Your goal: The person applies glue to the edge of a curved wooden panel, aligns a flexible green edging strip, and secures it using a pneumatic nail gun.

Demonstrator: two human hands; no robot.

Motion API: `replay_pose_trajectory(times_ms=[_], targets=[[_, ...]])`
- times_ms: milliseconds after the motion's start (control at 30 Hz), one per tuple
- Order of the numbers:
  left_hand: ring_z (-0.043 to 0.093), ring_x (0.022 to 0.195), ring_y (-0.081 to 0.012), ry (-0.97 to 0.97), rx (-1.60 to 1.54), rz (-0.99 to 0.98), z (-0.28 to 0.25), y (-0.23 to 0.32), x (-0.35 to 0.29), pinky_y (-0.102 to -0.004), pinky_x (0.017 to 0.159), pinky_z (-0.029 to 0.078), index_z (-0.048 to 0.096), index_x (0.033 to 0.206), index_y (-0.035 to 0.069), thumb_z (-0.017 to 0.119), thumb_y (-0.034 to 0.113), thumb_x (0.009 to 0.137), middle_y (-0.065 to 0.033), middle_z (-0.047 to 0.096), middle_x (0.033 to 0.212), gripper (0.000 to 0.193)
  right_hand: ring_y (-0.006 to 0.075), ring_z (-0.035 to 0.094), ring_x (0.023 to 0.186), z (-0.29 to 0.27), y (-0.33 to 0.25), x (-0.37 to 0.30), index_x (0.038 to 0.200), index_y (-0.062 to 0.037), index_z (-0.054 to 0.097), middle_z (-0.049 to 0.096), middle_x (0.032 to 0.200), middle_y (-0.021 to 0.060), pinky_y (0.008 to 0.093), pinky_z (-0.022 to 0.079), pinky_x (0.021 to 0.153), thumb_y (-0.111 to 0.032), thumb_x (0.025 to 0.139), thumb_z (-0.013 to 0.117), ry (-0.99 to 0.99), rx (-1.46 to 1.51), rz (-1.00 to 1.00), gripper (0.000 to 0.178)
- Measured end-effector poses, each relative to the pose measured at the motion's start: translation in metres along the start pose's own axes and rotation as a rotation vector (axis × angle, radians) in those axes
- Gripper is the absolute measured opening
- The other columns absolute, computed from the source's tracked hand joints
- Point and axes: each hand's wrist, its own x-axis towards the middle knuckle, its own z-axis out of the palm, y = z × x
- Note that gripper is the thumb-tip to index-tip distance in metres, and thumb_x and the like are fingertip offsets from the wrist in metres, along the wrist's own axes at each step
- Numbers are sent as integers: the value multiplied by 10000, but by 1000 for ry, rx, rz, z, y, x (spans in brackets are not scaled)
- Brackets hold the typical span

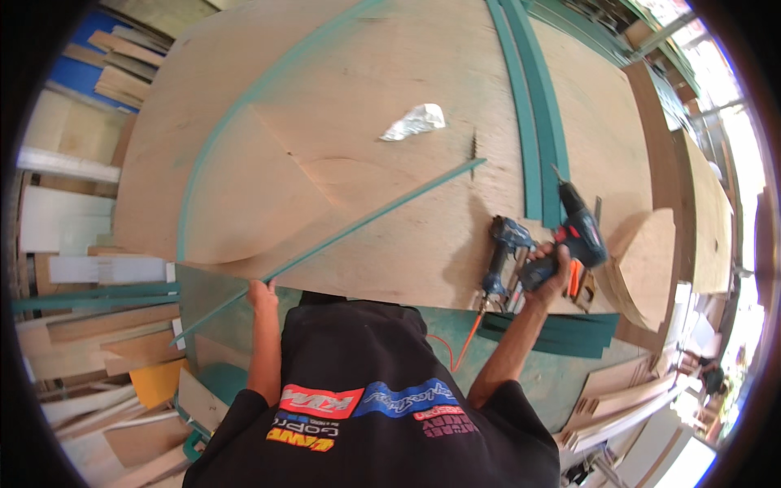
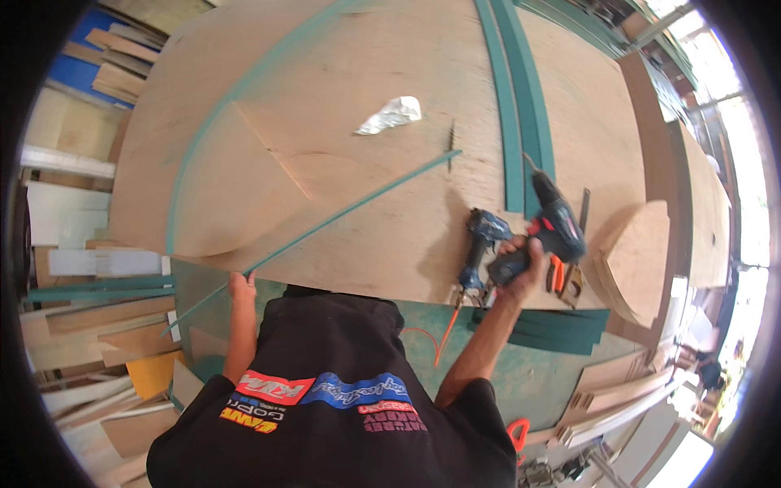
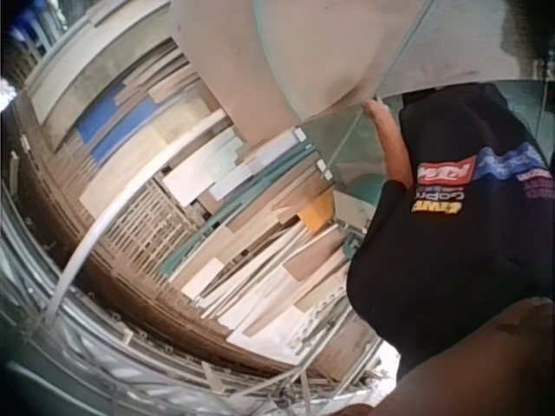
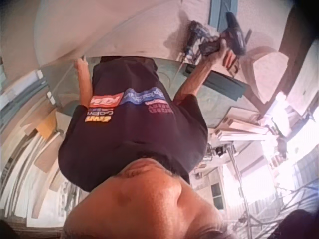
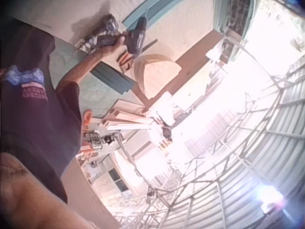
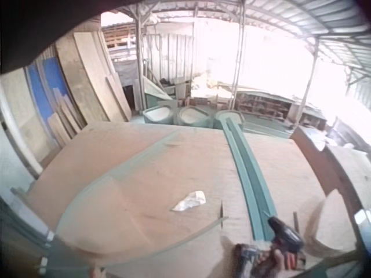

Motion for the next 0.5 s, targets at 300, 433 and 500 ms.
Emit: replay_pose_trajectory(times_ms=[300,433,500], targets=[[614,1122,-328,-193,233,5,34,31,-2,-462,915,663,451,1336,-147,538,106,1017,-213,517,1321,416,202,601,727,26,35,-80,1170,25,525,580,807,103,355,544,740,-318,902,658,-106,-1,95,455],[601,1137,-327,-305,166,-11,49,39,4,-496,920,654,474,1304,-125,531,65,998,-202,521,1309,364,204,604,730,21,58,-130,1139,22,525,571,794,90,351,535,699,-335,878,653,-179,-140,149,461],[592,1147,-330,-315,137,-19,51,40,23,-512,925,649,478,1296,-122,529,47,988,-198,522,1301,355,209,606,703,26,70,-159,1110,28,526,584,771,105,358,535,681,-330,870,660,-186,-226,186,452]])
